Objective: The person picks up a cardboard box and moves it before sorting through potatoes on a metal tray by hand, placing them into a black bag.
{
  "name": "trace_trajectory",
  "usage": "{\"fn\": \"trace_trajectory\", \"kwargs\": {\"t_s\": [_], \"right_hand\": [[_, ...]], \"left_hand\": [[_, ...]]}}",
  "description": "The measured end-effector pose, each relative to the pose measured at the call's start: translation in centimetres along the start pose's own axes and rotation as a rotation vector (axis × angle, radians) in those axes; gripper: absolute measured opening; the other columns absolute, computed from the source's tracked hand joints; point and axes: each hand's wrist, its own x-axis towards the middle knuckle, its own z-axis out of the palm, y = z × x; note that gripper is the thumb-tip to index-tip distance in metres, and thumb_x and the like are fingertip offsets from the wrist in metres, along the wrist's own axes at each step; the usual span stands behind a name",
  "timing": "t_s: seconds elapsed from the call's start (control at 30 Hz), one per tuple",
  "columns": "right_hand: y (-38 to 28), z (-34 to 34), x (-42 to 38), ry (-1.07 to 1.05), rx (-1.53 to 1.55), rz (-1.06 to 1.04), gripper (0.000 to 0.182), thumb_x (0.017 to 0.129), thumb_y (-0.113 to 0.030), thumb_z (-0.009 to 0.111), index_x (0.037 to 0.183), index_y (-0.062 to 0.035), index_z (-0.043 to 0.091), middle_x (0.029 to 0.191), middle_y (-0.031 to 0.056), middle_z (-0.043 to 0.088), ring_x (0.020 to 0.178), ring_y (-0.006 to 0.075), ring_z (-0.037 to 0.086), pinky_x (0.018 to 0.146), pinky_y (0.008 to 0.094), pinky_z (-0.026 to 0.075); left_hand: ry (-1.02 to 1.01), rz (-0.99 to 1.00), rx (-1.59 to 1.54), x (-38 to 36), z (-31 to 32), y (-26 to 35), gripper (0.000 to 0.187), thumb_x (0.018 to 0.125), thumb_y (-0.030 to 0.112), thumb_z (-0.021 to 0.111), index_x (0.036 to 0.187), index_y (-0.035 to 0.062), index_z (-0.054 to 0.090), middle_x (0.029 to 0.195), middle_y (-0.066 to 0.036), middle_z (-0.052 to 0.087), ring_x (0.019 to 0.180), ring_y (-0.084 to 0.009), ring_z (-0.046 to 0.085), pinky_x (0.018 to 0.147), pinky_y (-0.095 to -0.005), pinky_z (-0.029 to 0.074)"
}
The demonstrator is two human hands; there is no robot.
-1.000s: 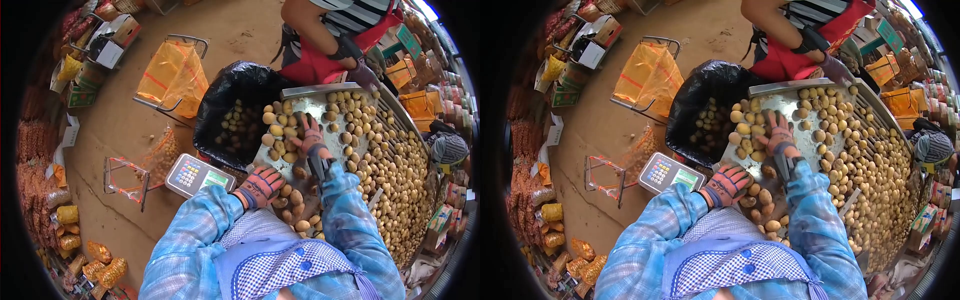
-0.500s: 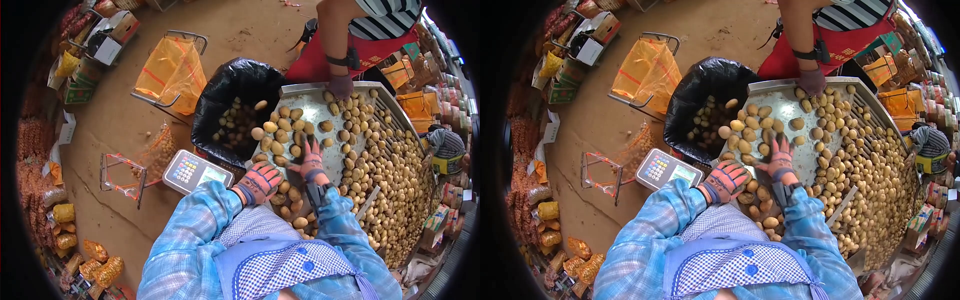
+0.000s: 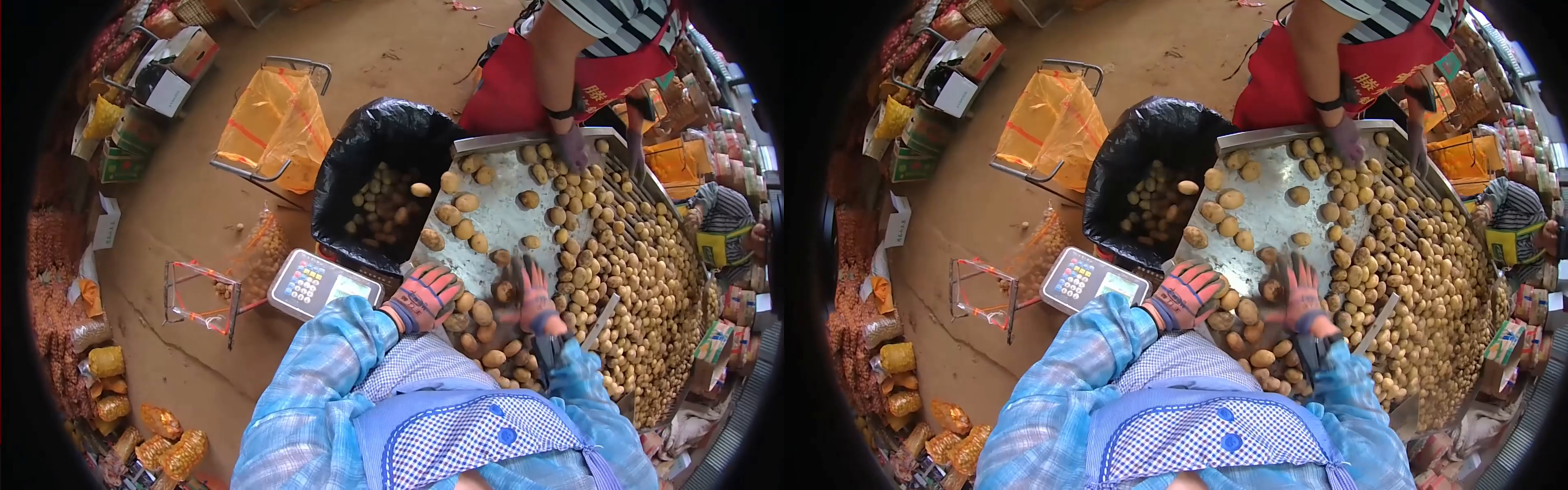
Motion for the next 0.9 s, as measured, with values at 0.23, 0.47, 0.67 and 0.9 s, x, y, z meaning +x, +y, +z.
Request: {"fn": "trace_trajectory", "kwargs": {"t_s": [0.23,0.47,0.67,0.9], "right_hand": [[-5.2,4.8,-2.3,-0.007,-0.102,0.095,0.116,0.049,-0.064,0.081,0.148,-0.0238,0.035,0.151,0.0309,0.02,0.14,0.0492,0.018,0.112,0.065,0.01],[-6.2,4.1,10.4,0.203,-0.037,-0.079,0.108,0.055,-0.052,0.082,0.147,-0.0214,0.034,0.147,0.0275,0.027,0.135,0.0449,0.027,0.11,0.0613,0.019],[-3.8,-0.6,13.1,0.329,0.067,-0.211,0.116,0.052,-0.053,0.086,0.146,-0.008,0.033,0.148,0.0283,0.025,0.133,0.049,0.028,0.11,0.0552,0.025],[4.2,-0.1,14.8,0.18,-0.155,0.555,0.122,0.054,-0.061,0.082,0.152,-0.0181,0.023,0.154,0.0238,0.02,0.142,0.0415,0.021,0.111,0.0633,0.014]], "left_hand": [[0.047,0.066,-0.027,-0.4,0.3,-0.5,0.05,0.074,0.032,0.07,0.118,0.0101,0.06,0.123,-0.012,0.058,0.117,-0.0308,0.054,0.103,-0.0492,0.038],[0.125,0.148,-0.037,-0.4,0.3,-0.9,0.044,0.07,0.025,0.071,0.111,0.0095,0.063,0.112,-0.01,0.062,0.11,-0.03,0.059,0.098,-0.0477,0.043],[0.148,0.167,-0.062,-0.4,0.0,-1.1,0.04,0.069,0.023,0.071,0.105,0.0089,0.063,0.107,-0.01,0.063,0.105,-0.0294,0.06,0.096,-0.0472,0.045],[0.144,0.163,-0.07,-0.4,0.2,-1.2,0.038,0.068,0.023,0.071,0.104,0.0092,0.063,0.104,-0.008,0.063,0.103,-0.0284,0.061,0.094,-0.0461,0.046]]}}
